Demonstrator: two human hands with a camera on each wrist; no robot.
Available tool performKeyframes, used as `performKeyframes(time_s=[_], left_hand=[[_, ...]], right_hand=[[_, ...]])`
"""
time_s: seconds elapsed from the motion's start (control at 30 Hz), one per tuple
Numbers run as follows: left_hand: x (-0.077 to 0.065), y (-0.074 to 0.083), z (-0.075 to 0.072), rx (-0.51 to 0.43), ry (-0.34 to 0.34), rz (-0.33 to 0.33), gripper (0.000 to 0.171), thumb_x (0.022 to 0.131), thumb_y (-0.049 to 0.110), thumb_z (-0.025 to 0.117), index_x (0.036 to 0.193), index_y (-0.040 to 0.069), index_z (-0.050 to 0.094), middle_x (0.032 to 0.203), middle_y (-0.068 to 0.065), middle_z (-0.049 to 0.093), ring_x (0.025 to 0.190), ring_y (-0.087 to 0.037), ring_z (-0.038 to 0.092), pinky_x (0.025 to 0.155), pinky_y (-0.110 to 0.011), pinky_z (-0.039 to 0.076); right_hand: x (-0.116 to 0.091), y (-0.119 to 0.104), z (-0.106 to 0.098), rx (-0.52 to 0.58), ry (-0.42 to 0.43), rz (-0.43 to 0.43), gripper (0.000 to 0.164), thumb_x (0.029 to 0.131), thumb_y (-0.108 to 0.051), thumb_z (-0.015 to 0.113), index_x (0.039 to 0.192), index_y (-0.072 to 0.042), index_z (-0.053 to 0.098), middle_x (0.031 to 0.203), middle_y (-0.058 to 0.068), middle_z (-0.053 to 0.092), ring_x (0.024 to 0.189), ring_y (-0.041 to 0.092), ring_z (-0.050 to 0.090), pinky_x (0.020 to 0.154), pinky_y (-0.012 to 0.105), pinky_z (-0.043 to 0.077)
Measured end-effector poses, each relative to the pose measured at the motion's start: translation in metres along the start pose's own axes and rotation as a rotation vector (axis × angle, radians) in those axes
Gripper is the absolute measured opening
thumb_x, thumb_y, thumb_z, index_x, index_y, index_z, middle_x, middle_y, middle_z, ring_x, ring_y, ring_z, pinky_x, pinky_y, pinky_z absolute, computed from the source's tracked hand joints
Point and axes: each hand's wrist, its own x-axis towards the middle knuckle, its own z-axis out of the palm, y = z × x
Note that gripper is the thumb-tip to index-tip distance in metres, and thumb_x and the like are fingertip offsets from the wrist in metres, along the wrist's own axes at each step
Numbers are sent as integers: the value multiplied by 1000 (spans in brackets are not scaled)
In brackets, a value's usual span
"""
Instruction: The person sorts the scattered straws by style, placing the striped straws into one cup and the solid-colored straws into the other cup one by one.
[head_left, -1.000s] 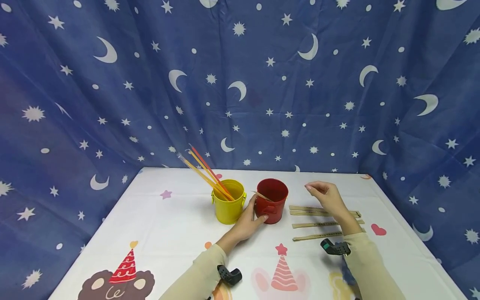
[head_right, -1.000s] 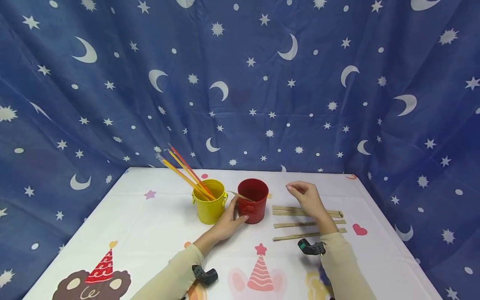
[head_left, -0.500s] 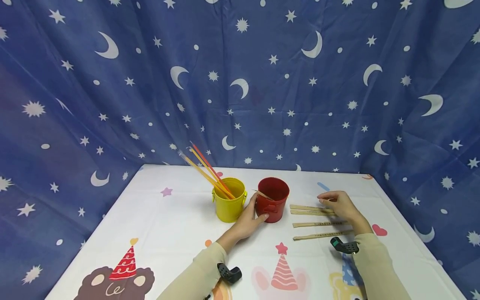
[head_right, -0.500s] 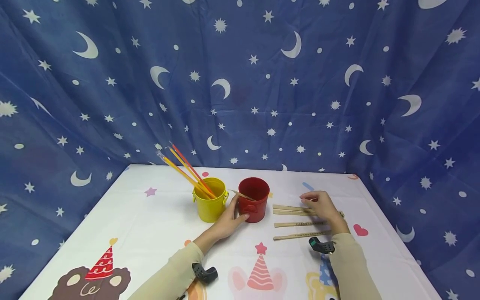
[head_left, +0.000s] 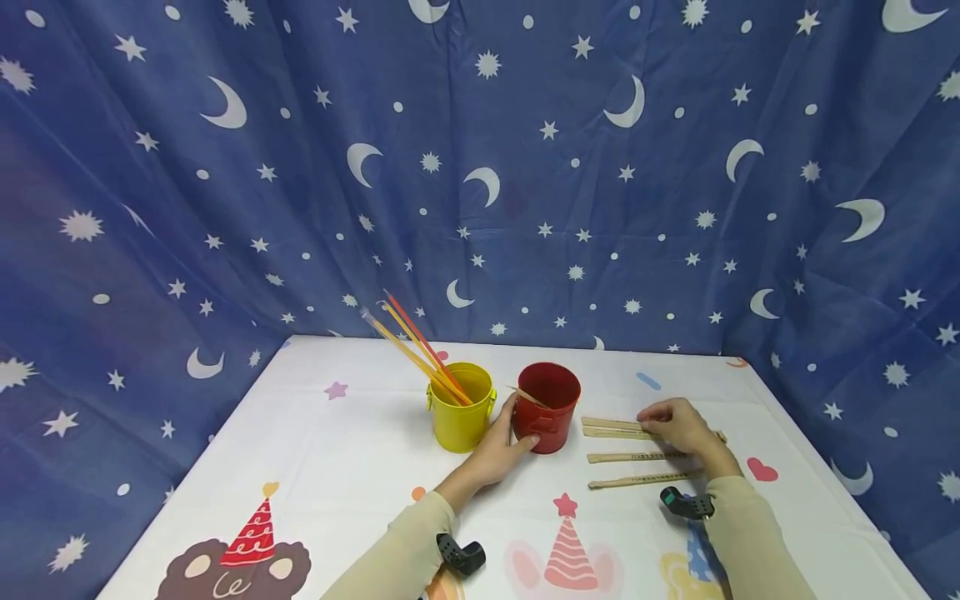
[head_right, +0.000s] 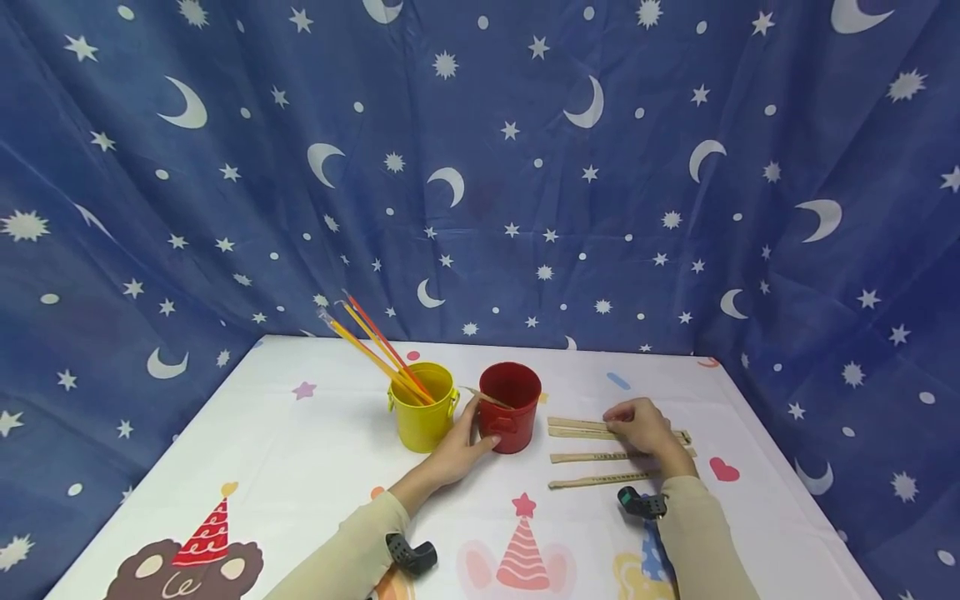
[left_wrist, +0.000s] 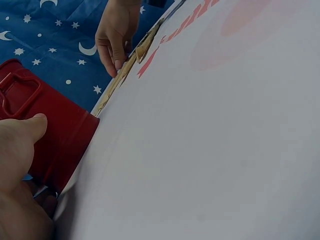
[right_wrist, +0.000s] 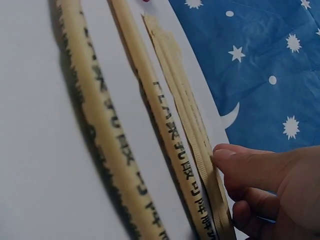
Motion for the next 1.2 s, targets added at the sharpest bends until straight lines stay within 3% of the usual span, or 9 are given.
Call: performKeyframes(time_s=[0.3, 0.63, 0.97, 1.2], left_hand=[[1, 0, 0, 15, 11, 7, 82, 100, 26, 63, 163, 13, 13, 166, -14, 31, 155, -31, 28, 129, -54, 22], [1, -2, 1, -2, 3, -9, 82, 100, 26, 63, 164, 16, 12, 167, -11, 29, 156, -30, 26, 128, -53, 23], [1, -2, 2, -1, 4, 0, 82, 100, 26, 63, 163, 15, 13, 167, -11, 30, 156, -31, 27, 128, -54, 24], [1, -1, 1, -4, 0, 8, 81, 100, 24, 63, 163, 15, 12, 168, -11, 28, 156, -30, 26, 128, -52, 24]], right_hand=[[1, 4, 3, -49, 11, 9, 16, 91, -11, 70, 103, -3, 77, 90, 6, 72, 80, 16, 57, 72, 31, 41], [4, 10, 6, -70, 39, -27, 11, 91, -13, 72, 95, -7, 78, 75, -1, 60, 72, 16, 49, 67, 32, 32], [1, 6, 3, -75, 72, -40, 11, 92, -13, 71, 97, -7, 78, 77, 1, 65, 72, 16, 51, 69, 33, 33], [-1, 2, -4, -59, 134, -101, 14, 88, -11, 71, 98, -4, 78, 73, 2, 62, 67, 12, 48, 59, 27, 37]])
